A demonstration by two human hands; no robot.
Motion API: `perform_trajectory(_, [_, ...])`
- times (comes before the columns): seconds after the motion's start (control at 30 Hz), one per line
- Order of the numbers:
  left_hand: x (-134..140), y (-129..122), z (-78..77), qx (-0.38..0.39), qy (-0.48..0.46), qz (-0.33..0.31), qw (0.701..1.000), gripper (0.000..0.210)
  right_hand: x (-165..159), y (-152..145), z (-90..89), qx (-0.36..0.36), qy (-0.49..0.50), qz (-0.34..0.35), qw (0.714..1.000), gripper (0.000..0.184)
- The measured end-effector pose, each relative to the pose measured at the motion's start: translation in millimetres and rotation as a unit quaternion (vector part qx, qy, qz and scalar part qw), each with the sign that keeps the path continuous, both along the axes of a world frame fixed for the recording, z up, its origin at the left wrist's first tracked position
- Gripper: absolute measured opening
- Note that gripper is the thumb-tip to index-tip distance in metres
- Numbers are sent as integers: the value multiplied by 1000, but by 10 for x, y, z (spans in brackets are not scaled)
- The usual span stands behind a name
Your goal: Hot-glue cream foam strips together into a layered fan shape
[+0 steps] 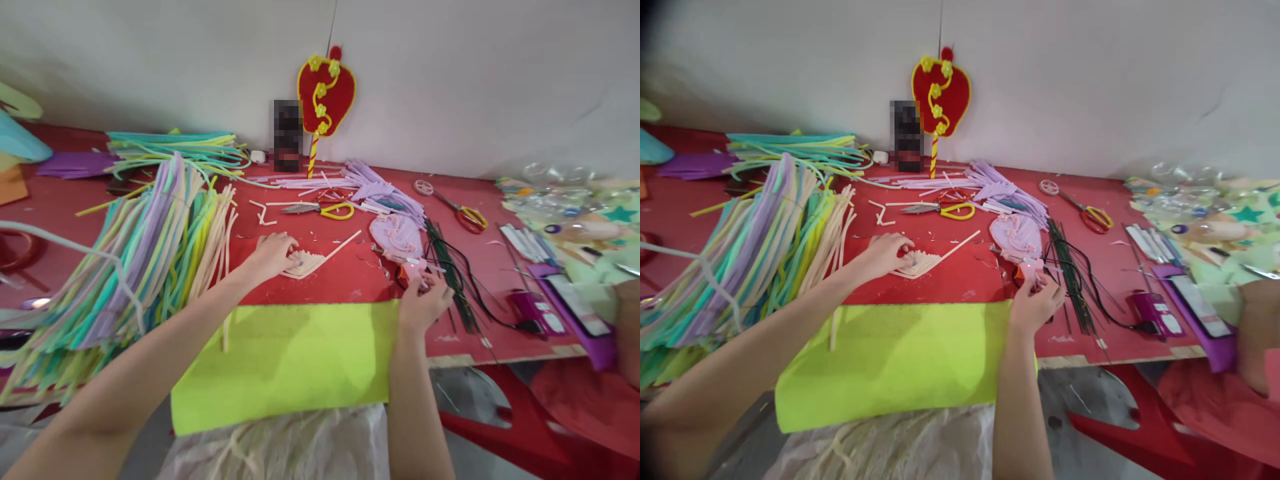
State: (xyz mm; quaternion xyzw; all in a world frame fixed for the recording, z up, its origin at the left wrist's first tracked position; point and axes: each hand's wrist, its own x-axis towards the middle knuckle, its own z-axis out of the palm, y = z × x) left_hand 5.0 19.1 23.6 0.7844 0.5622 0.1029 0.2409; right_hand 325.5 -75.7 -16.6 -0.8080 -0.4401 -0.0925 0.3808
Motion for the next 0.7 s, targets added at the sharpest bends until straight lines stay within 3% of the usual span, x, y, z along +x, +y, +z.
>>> perform_trajectory(0.13, [107, 68, 59, -44, 12, 4, 999, 43, 129, 37, -152, -42, -6, -34, 999, 40])
perform_trajectory(0.23, [119, 101, 89, -75, -7, 1, 997, 30, 142, 75, -205, -71, -12, -34, 997, 48])
perform_trajectory(0.33, [103, 121, 147, -110, -56, -11, 992, 16, 142, 86, -216, -75, -6, -34, 997, 50])
perform_trajectory(0.43, [93, 106, 236, -139, -133, -9, 981, 17, 141, 76, -214, -67, 2, -32, 997, 48])
perform_trajectory(0.7, [44, -154, 376, -175, -317, 139, 922, 23, 117, 62, -142, -21, 29, -27, 999, 41])
